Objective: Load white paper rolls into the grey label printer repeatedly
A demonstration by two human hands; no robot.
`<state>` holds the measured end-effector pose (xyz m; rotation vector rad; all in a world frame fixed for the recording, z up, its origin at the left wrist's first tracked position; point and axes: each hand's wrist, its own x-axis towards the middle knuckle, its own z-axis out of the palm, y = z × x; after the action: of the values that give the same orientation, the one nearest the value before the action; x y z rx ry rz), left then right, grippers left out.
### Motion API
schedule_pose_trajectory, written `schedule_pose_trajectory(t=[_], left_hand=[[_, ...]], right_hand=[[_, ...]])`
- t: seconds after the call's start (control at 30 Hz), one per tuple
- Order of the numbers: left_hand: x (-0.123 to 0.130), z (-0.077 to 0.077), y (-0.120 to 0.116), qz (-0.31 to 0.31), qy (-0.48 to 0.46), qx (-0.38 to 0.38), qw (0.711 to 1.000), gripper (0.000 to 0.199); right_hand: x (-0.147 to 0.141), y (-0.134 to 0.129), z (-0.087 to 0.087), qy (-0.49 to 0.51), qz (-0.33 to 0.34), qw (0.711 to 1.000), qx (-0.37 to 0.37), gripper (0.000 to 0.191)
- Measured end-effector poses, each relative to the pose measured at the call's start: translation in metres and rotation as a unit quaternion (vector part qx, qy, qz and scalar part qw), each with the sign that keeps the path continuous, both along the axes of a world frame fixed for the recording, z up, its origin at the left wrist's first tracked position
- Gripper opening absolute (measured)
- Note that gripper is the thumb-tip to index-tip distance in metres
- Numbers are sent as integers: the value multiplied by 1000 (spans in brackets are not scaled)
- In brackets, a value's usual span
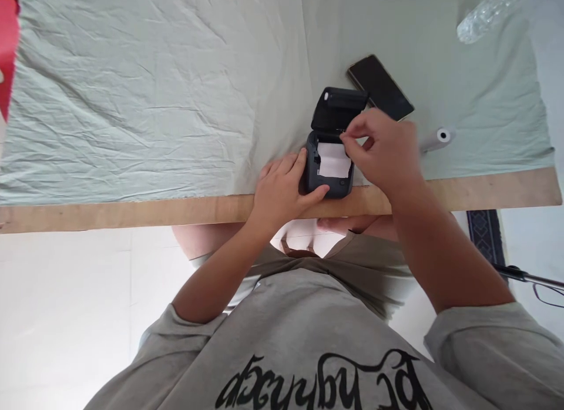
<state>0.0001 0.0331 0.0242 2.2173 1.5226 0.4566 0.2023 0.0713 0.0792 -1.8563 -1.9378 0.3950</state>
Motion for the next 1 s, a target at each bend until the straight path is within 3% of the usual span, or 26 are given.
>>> schedule_pose_trajectory(t=[0.17,0.3,0.4,0.47,0.53,0.63,0.7,0.77,0.87,1.0], left_hand=[[-2,-3,1,-12,-4,9,1000,84],[-5,-4,0,-28,-3,15,999,77],[-7,-5,0,-32,-18,18,999,77],[-8,-6,-1,-32,-20,21,999,79],[-8,-6,-1,-33,-16,24,999,79],[-8,-7,-1,-37,-10,24,999,81],[-8,-7,0,-37,-13,26,999,84],[-9,-6,0,-37,-24,29,999,89],[-10,-6,1,-40,-42,27,998,93],[-11,-6,3,-33,-45,22,998,94]], right_hand=[[3,27,-8,-118,96,980,-125,35],[8,43,-4,-175,172,961,-125,39],[16,35,9,-102,174,973,-110,35],[24,22,13,4,140,986,-87,38],[33,7,8,149,61,985,-65,40],[45,-11,-17,371,-80,924,-52,37],[51,-19,-37,435,-123,892,-32,31],[55,-26,-51,422,-155,893,-5,24],[59,-33,-59,339,-190,921,9,21],[67,-34,-59,148,-155,974,76,26]])
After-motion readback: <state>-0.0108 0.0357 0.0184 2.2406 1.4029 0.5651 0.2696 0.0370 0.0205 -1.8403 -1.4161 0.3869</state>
